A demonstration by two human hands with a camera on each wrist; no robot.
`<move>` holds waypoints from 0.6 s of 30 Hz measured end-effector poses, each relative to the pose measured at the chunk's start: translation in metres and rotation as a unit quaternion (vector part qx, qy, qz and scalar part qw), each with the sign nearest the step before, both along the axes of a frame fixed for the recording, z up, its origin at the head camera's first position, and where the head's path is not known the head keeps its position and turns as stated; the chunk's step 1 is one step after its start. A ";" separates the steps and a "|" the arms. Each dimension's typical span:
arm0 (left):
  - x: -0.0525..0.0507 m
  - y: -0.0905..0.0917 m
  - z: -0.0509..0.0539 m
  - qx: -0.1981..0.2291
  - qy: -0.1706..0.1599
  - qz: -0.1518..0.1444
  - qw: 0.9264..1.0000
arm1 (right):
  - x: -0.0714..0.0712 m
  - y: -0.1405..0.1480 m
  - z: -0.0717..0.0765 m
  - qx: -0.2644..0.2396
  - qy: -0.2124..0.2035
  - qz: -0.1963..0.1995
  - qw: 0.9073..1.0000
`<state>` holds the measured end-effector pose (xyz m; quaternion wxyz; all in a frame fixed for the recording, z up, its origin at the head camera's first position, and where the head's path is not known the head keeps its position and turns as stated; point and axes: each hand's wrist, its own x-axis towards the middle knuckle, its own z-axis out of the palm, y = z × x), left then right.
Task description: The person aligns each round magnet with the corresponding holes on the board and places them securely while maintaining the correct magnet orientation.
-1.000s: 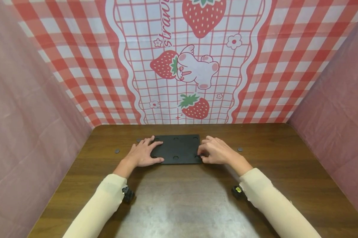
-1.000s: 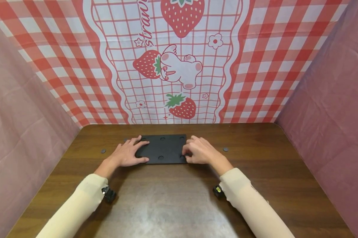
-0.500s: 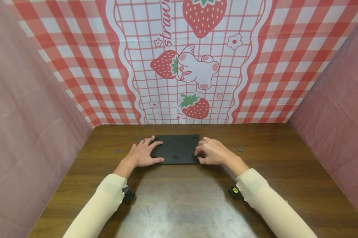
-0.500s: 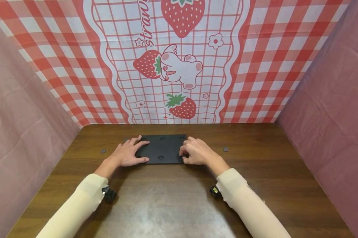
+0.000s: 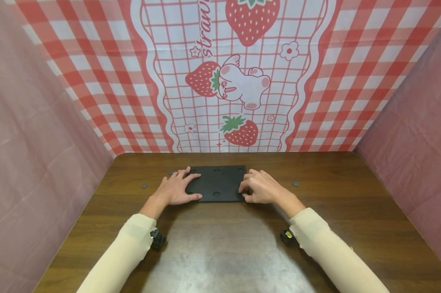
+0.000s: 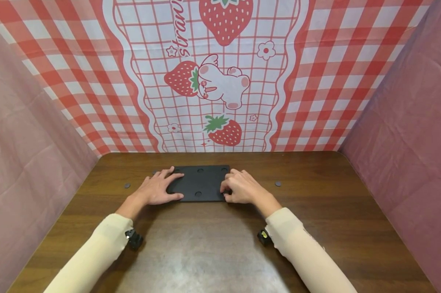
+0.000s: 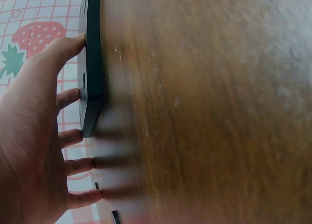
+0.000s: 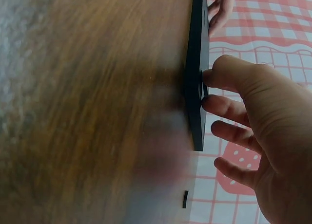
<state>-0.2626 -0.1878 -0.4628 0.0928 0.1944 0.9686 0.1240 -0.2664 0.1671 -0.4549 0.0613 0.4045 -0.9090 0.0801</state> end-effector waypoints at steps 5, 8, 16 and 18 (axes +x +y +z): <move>0.000 0.000 0.000 0.000 0.001 0.000 1.000 | 0.000 -0.001 0.000 0.003 -0.001 -0.001 1.000; 0.000 -0.001 -0.001 0.000 0.001 0.000 1.000 | 0.000 -0.001 -0.001 0.002 0.003 0.003 1.000; -0.001 -0.001 -0.002 -0.001 0.002 -0.002 1.000 | -0.001 0.000 -0.001 0.000 0.002 0.011 1.000; -0.001 -0.002 -0.002 0.000 0.001 -0.002 1.000 | -0.001 0.001 -0.001 0.002 0.002 0.010 1.000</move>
